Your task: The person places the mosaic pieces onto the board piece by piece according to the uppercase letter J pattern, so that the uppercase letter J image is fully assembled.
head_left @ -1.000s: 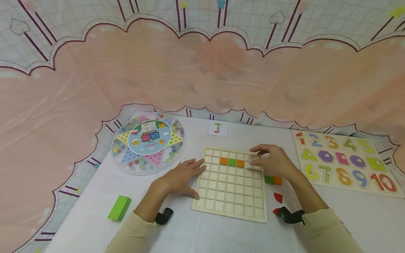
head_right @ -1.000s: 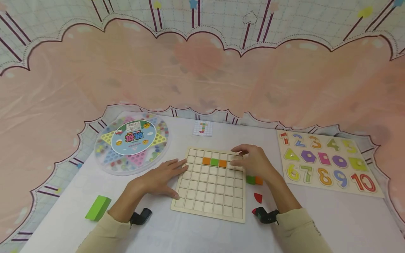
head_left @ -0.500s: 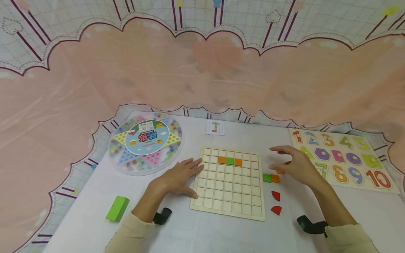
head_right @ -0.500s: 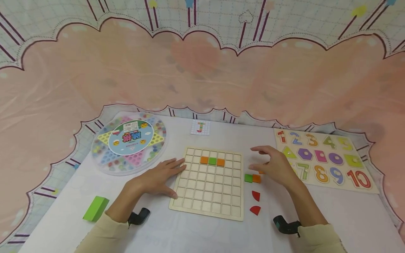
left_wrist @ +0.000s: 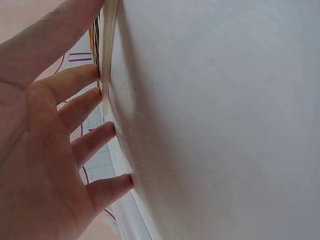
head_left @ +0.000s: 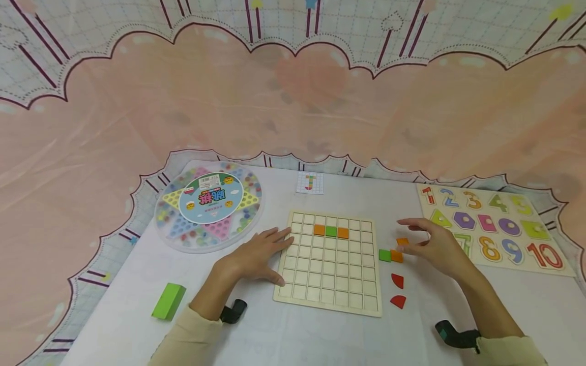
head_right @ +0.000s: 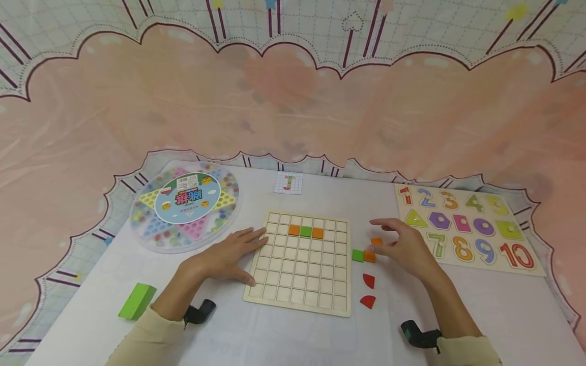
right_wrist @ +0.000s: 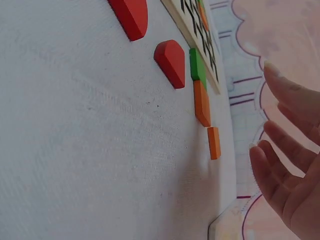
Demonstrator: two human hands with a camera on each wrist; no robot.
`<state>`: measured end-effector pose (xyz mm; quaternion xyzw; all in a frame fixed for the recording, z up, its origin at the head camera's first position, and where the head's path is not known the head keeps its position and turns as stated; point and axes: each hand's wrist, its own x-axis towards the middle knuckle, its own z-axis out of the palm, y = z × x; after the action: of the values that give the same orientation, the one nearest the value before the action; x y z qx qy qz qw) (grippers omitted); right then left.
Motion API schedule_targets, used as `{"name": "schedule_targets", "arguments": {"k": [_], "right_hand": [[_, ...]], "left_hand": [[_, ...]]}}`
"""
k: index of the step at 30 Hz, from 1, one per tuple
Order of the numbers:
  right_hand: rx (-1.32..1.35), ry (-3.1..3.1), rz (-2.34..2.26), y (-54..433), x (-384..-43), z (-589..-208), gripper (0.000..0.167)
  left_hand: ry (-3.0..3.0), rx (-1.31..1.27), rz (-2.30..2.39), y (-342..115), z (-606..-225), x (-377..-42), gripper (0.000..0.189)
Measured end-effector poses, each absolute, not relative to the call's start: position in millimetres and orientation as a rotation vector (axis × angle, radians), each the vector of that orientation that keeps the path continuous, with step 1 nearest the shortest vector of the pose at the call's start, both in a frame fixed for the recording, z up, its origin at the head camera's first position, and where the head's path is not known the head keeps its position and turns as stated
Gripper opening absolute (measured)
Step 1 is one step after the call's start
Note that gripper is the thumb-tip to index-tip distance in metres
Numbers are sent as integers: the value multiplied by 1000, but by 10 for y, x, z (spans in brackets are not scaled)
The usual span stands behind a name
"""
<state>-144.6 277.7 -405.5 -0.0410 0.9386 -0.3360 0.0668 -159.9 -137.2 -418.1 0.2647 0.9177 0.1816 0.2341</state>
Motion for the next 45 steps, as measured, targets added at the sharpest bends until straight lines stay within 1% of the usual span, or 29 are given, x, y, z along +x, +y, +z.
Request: {"name": "schedule_targets", "arguments": {"k": [5,12,18,27,45], "right_hand": [[-122,2825,-1018,2773,-1435,-4086,65],[-108,2792,-1026,2794,-1420,-4181,59],[-44,2755,-993,2774,-1430,-4248,57],[-43,2814,-988,2729,-1450,-4321,39],[-13,2817,-962,2737,-1471,-4373,21]], "left_hand": [[2516,725,501,-1380,-4185,-1602,101],[2514,722,498,-1380,-4182,-1601,101],[2512,726,508,-1379,-4188,-1602,100],[2514,721,516,-1376,-4196,-1596,100],[2517,717,521,-1386,-4208,-1595,100]]}}
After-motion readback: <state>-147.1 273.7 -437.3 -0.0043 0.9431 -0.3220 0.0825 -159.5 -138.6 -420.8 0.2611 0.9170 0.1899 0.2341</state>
